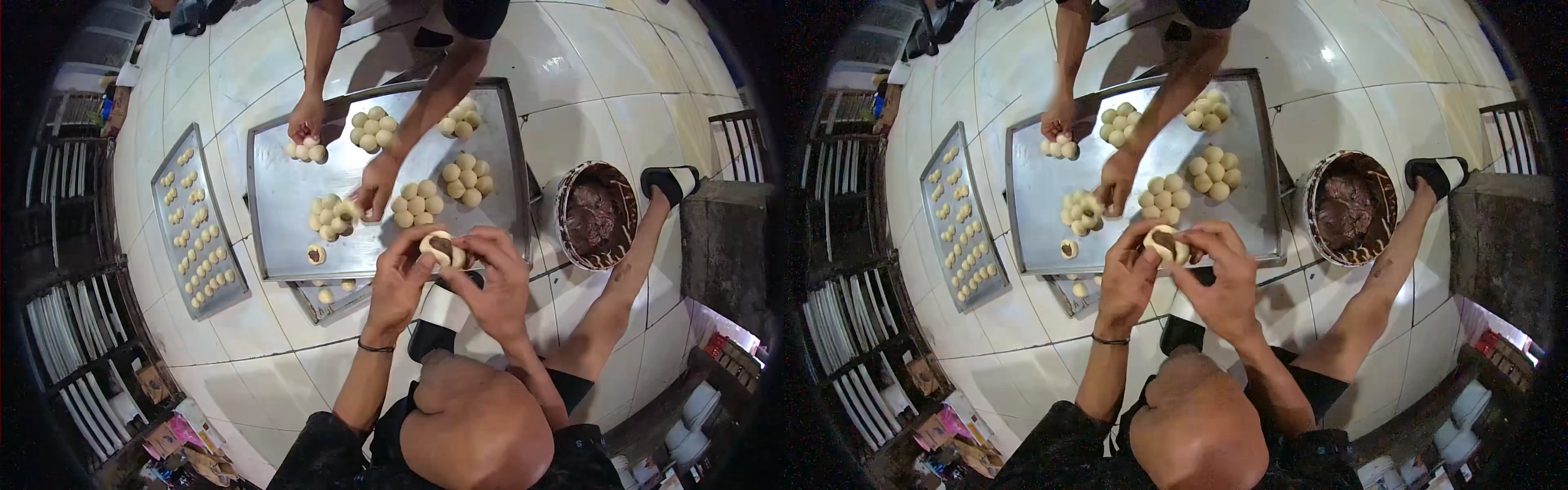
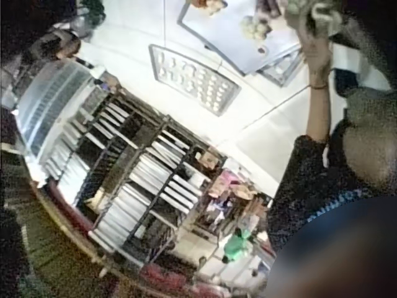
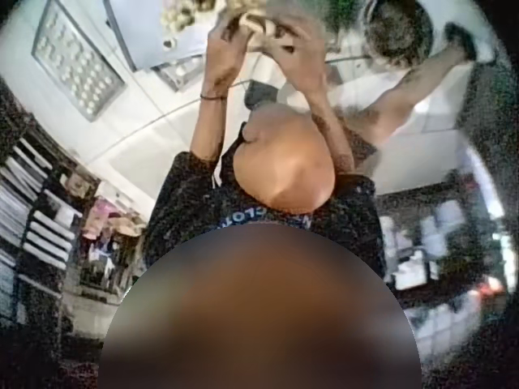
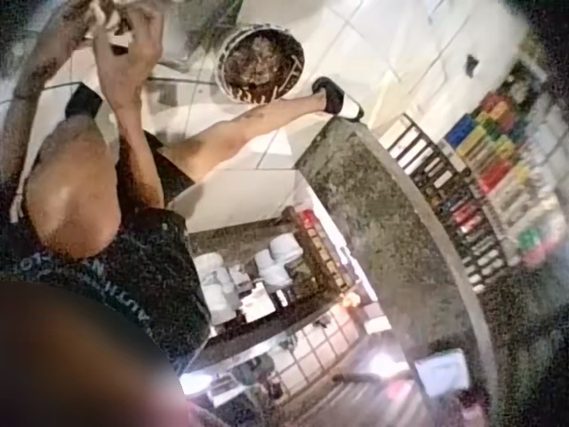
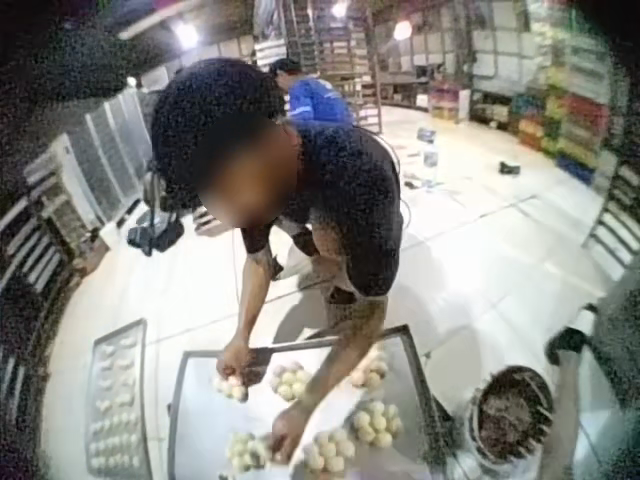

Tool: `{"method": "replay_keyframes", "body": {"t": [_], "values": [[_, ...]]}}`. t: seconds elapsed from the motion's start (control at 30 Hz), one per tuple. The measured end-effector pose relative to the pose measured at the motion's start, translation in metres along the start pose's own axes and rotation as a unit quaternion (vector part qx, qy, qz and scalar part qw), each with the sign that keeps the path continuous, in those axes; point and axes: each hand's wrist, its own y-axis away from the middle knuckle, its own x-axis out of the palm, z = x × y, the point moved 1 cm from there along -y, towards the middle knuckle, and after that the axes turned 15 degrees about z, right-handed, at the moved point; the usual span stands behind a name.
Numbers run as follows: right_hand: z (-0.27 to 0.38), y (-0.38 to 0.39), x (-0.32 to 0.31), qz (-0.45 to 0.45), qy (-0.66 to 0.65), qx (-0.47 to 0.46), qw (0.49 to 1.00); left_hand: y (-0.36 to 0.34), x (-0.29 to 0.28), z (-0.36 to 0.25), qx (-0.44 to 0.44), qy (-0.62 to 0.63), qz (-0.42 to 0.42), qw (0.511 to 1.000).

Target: Shaping dough and adding filling to make cookies on a baking tray.

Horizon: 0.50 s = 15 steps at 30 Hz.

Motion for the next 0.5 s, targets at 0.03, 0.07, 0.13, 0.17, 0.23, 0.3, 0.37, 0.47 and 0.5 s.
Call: {"method": "replay_keyframes", "body": {"t": [0.03, 0.07, 0.13, 0.17, 0.23, 0.3, 0.37, 0.47, 0.5], "values": [[0.009, 0.0, 0.006, -0.011, 0.028, -0.013, 0.999, 0.001, 0.002, -0.001, -0.007, 0.081, -0.016, 0.997], [0.017, 0.0, 0.011, -0.022, 0.056, -0.027, 0.998, 0.002, 0.003, -0.002, -0.015, 0.162, -0.031, 0.986], [0.02, 0.001, 0.013, -0.034, 0.084, -0.039, 0.995, 0.004, 0.006, 0.0, -0.024, 0.241, -0.046, 0.969], [0.015, 0.003, 0.01, -0.031, 0.062, -0.028, 0.997, 0.005, 0.008, 0.002, -0.028, 0.248, -0.048, 0.967], [0.005, 0.008, 0.002, -0.024, 0.019, -0.007, 1.0, 0.007, 0.013, 0.006, -0.034, 0.26, -0.053, 0.963], [0.0, 0.01, -0.007, -0.023, -0.003, 0.004, 1.0, 0.007, 0.017, 0.009, -0.04, 0.267, -0.054, 0.961], [-0.006, 0.006, -0.016, 0.01, -0.153, 0.044, 0.987, 0.007, 0.023, 0.007, 0.0, 0.264, -0.005, 0.964], [-0.009, 0.004, -0.022, 0.044, -0.301, 0.081, 0.949, 0.006, 0.026, 0.009, 0.041, 0.261, 0.041, 0.964], [-0.005, 0.003, -0.021, 0.041, -0.311, 0.096, 0.945, 0.006, 0.025, 0.013, 0.043, 0.234, 0.023, 0.971]]}}
